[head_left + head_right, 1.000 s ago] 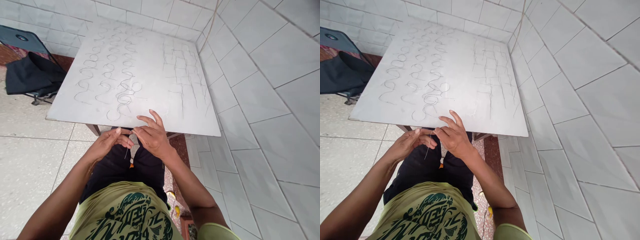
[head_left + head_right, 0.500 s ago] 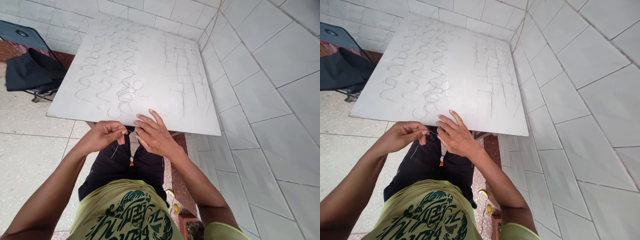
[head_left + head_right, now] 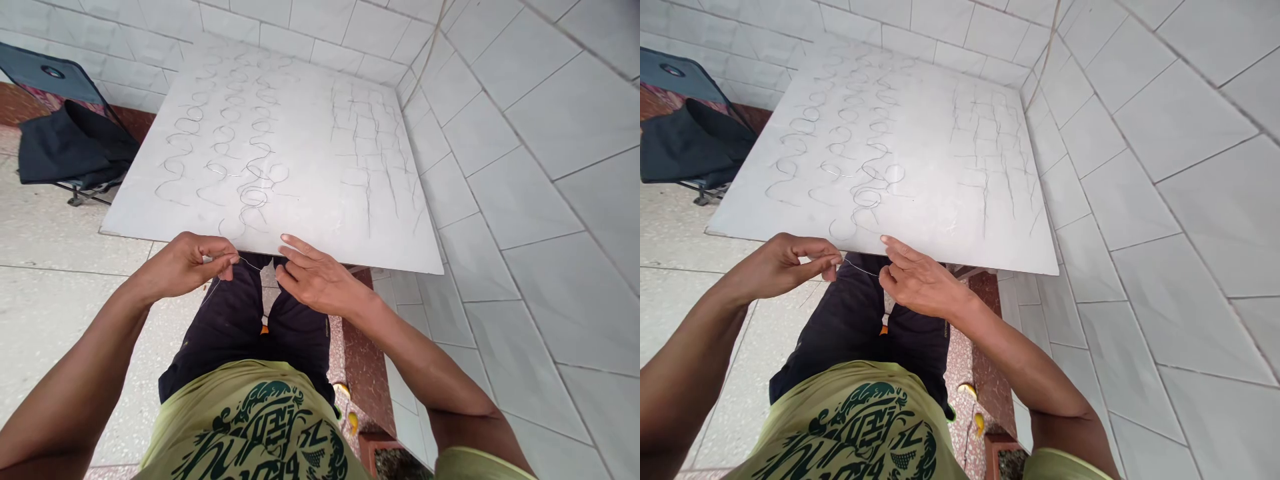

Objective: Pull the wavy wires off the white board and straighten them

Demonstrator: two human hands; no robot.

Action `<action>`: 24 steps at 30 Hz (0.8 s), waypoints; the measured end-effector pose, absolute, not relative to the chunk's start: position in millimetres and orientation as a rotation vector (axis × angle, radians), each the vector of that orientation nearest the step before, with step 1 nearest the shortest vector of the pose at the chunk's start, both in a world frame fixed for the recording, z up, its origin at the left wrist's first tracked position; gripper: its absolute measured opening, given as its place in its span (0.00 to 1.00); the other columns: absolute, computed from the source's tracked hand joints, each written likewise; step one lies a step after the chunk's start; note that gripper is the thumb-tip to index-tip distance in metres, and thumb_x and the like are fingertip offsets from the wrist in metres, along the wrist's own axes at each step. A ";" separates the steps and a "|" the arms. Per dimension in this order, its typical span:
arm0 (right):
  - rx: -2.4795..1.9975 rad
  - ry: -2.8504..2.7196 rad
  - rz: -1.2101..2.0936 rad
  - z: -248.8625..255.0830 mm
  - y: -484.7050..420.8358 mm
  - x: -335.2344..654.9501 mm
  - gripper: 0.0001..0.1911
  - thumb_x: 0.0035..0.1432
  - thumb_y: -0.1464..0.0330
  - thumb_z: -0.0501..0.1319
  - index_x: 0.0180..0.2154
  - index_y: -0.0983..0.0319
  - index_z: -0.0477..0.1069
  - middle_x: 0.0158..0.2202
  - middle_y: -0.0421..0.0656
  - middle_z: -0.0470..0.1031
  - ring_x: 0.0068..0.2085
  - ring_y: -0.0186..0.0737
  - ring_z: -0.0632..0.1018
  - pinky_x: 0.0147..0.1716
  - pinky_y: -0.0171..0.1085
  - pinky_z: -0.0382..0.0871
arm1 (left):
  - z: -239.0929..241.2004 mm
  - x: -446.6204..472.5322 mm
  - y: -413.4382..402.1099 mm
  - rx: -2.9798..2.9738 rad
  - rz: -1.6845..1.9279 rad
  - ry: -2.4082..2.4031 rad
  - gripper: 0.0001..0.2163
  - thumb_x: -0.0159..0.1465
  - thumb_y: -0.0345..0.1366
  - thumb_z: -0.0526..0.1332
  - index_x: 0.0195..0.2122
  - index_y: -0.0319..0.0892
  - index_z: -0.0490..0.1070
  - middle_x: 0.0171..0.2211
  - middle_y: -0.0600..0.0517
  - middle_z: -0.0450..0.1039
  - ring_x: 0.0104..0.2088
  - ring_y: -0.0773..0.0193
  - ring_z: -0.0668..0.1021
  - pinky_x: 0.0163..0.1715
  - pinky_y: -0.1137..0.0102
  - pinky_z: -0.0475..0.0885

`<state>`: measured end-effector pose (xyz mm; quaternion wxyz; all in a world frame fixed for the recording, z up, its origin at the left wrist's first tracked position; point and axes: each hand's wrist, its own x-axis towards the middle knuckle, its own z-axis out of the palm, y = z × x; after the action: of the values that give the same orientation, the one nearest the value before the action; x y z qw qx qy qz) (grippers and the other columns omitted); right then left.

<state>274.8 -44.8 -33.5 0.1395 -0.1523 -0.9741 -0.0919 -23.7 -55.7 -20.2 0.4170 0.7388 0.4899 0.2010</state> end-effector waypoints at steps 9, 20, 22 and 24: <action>-0.832 -2.793 -0.259 -60.3 -61.0 266.8 0.10 0.73 0.75 0.56 0.50 0.68 0.74 0.29 0.43 0.75 0.30 0.40 0.74 0.31 0.39 0.69 | -23.4 -28.0 -54.5 1.846 0.620 1.282 0.14 0.68 0.46 0.63 0.31 0.45 0.81 0.26 0.53 0.79 0.24 0.66 0.74 0.23 0.73 0.62; -0.921 -2.714 0.091 -65.4 -73.6 260.6 0.14 0.70 0.80 0.53 0.52 0.69 0.71 0.36 0.47 0.79 0.37 0.43 0.78 0.42 0.41 0.72 | -14.3 -38.2 -51.0 1.791 0.603 1.319 0.15 0.69 0.48 0.63 0.33 0.44 0.80 0.30 0.52 0.82 0.33 0.62 0.81 0.32 0.73 0.70; -1.038 -2.621 0.211 -69.0 -78.0 256.9 0.12 0.72 0.78 0.52 0.48 0.66 0.72 0.33 0.45 0.78 0.34 0.41 0.77 0.38 0.38 0.71 | -15.3 -39.8 -52.9 1.813 0.603 1.335 0.15 0.69 0.48 0.63 0.33 0.44 0.80 0.30 0.52 0.82 0.31 0.64 0.79 0.30 0.74 0.68; -1.151 -2.535 0.363 -71.9 -83.1 252.1 0.12 0.74 0.76 0.51 0.44 0.64 0.72 0.32 0.43 0.79 0.32 0.38 0.78 0.36 0.35 0.70 | -16.1 -40.5 -55.0 1.847 0.602 1.345 0.15 0.70 0.47 0.62 0.34 0.44 0.80 0.31 0.53 0.82 0.28 0.66 0.76 0.27 0.74 0.66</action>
<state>252.1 -83.1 -71.9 0.1661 -0.4041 -0.8904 0.1276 -40.5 -55.0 -16.1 0.3795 0.7233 0.5266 0.2357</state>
